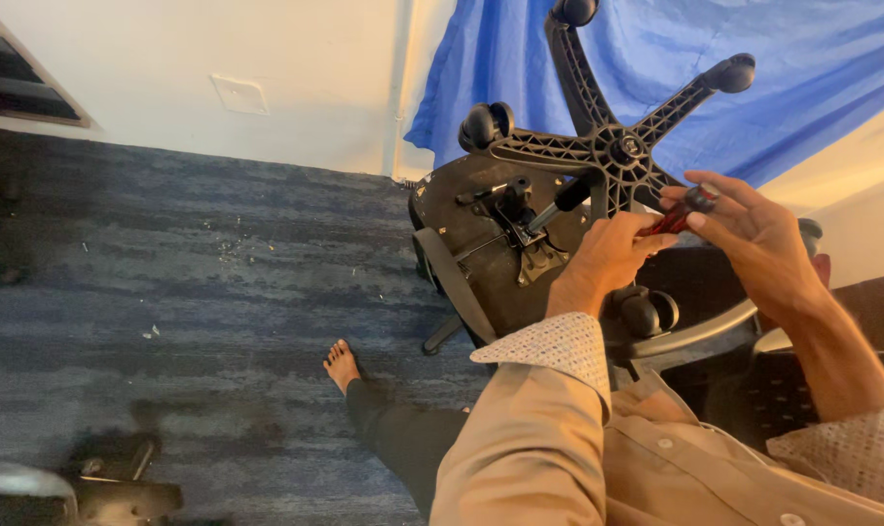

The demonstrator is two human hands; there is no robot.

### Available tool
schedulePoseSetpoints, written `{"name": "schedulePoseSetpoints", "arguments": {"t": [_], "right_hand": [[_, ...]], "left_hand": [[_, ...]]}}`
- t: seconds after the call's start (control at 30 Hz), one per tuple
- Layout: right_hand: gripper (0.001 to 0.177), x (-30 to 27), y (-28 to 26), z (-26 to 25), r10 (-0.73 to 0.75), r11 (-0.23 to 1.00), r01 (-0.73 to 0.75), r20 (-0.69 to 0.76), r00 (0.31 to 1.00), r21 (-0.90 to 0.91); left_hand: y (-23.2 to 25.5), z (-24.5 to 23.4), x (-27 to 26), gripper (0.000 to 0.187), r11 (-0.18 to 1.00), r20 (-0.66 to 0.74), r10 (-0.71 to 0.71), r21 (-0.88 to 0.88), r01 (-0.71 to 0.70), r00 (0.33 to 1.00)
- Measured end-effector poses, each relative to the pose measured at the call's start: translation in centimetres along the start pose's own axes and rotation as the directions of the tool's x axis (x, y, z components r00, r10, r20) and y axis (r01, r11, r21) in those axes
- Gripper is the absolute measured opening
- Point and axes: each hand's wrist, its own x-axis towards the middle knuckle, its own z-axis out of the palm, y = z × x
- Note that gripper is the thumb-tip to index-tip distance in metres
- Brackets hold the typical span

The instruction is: The person uses a screwdriver to loosen and remove screws from the underside of an overturned office chair. The person works on the central mechanism connecting the seat to the base, removing fasteners one at a time.

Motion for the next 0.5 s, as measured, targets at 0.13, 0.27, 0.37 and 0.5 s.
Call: {"name": "schedulePoseSetpoints", "arguments": {"t": [0.13, 0.27, 0.37, 0.5], "right_hand": [[0.040, 0.3, 0.8, 0.6, -0.041, 0.996, 0.030, -0.150, 0.988, -0.078], [0.043, 1.4, 1.6, 0.6, -0.060, 0.978, 0.015, -0.212, 0.975, -0.209], [0.046, 1.5, 2.1, 0.8, -0.083, 0.949, -0.012, -0.286, 0.955, -0.316], [0.044, 1.5, 1.6, 1.5, -0.024, 0.941, -0.099, -0.354, 0.935, -0.325]], "left_hand": [[0.7, -0.8, -0.3, 0.054, 0.991, -0.095, 0.137, 0.026, -0.135, 0.986], [2.6, -1.2, -0.1, 0.049, 0.994, -0.218, 0.093, 0.069, -0.080, 0.972], [2.7, -1.4, 0.0, 0.044, 0.992, -0.185, 0.093, 0.099, -0.075, 0.978], [1.7, -1.6, 0.5, 0.041, 0.992, -0.091, 0.118, 0.043, -0.115, 0.989]]}}
